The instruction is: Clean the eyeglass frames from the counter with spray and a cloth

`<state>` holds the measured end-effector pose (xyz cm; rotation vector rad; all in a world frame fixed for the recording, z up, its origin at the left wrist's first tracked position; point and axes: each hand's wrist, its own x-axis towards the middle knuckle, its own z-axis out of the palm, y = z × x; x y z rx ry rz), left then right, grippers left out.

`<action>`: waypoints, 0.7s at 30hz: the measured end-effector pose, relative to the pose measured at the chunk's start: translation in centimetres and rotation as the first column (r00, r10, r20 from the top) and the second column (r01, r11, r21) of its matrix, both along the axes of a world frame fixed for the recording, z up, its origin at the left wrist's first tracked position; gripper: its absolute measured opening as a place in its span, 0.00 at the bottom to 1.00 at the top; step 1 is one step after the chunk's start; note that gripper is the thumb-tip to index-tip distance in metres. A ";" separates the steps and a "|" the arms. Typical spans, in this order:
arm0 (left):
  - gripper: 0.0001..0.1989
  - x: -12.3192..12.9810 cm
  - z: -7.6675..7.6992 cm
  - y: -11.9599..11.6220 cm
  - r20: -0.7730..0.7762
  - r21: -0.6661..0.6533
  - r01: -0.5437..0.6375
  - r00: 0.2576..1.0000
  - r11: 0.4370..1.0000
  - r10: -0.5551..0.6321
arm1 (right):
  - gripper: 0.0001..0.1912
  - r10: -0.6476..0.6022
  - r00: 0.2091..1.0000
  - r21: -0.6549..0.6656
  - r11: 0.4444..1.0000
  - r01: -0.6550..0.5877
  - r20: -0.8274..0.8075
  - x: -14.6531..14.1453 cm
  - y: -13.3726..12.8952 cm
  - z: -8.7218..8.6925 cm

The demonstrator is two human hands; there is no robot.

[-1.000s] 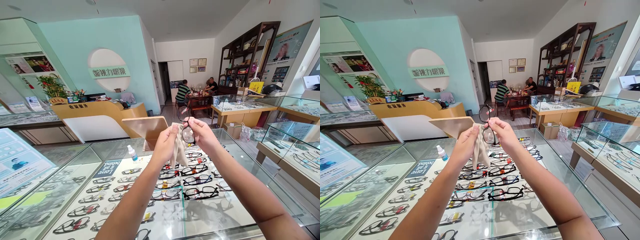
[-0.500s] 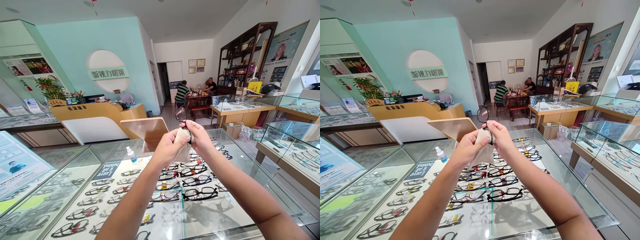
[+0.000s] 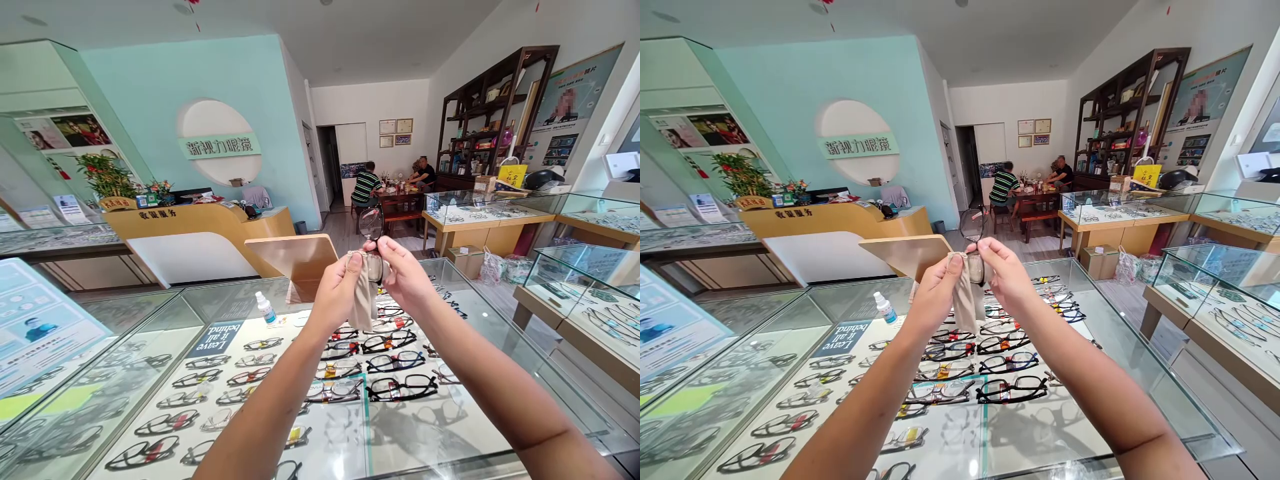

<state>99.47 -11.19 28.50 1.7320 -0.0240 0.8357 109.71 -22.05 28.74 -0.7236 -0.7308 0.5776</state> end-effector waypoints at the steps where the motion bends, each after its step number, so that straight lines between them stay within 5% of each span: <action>1: 0.30 -0.1 0.1 0.3 0.007 -0.007 -0.020 1.000 1.000 0.020 | 0.19 -0.021 1.000 -0.001 1.000 0.021 0.022 0.5 -0.4 0.3; 5: 0.26 -0.9 0.7 1.7 0.037 -0.066 -0.118 0.992 0.991 0.121 | 0.19 -0.072 0.982 -0.039 0.996 0.080 0.176 2.0 -2.1 1.3; 8: 0.20 -1.6 1.2 2.3 0.139 0.077 -0.291 0.950 0.954 0.279 | 0.17 -0.033 0.937 -0.089 0.994 0.068 0.347 2.5 -3.5 1.9; 10: 0.20 -1.8 1.4 2.4 0.322 0.277 -0.453 0.875 0.848 0.362 | 0.16 -0.008 0.891 -0.140 0.987 0.081 0.454 2.6 -4.2 2.2; 12: 0.31 -1.9 1.4 2.4 0.488 0.449 -0.562 0.805 0.695 0.336 | 0.16 0.011 0.839 -0.189 0.976 0.109 0.544 2.4 -4.7 2.4; 15: 0.37 -1.7 1.1 2.4 0.558 0.577 -0.592 0.789 0.563 0.258 | 0.16 0.036 0.787 -0.222 0.967 0.129 0.617 1.8 -5.2 2.6; 21: 0.36 -1.8 0.9 2.1 0.556 0.569 -0.599 0.785 0.563 0.274 | 0.18 -0.001 0.715 -0.190 0.964 0.186 0.699 0.8 -5.5 3.1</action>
